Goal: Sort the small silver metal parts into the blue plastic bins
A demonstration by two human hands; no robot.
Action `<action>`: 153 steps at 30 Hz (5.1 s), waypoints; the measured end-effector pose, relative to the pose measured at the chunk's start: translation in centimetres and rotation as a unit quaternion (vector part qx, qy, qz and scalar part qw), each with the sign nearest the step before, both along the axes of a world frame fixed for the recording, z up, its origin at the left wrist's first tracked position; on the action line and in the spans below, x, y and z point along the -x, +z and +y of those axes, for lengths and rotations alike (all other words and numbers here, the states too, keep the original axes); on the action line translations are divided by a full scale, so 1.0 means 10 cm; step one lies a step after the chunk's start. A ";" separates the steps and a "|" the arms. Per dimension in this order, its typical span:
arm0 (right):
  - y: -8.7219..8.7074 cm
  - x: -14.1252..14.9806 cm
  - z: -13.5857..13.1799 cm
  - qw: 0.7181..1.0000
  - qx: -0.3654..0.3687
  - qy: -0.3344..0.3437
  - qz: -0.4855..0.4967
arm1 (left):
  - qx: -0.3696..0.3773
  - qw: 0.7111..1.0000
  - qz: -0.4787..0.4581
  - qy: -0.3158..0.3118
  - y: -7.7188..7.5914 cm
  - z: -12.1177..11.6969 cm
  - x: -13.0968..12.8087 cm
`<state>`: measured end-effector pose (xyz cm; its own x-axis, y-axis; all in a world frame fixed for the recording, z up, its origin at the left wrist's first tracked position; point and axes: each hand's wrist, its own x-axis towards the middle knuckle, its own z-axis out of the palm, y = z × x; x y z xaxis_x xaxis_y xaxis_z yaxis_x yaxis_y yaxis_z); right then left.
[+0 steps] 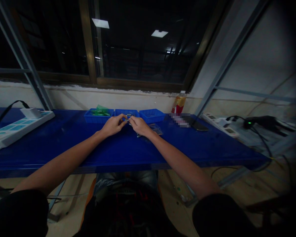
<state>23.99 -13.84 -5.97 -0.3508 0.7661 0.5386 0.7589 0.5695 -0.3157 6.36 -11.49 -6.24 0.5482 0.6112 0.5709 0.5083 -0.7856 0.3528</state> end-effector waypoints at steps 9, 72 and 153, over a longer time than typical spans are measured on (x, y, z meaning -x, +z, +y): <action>-0.02 -0.01 -0.02 0.999 0.003 0.025 0.025 | -0.010 0.998 0.030 0.045 0.03 -0.01 0.01; 0.01 -0.02 -0.01 0.999 -0.028 -0.018 0.024 | 0.034 0.998 0.043 0.030 0.01 0.00 -0.02; -0.01 0.00 -0.01 1.000 0.004 -0.003 -0.006 | -0.006 0.998 0.045 0.053 0.04 -0.02 -0.02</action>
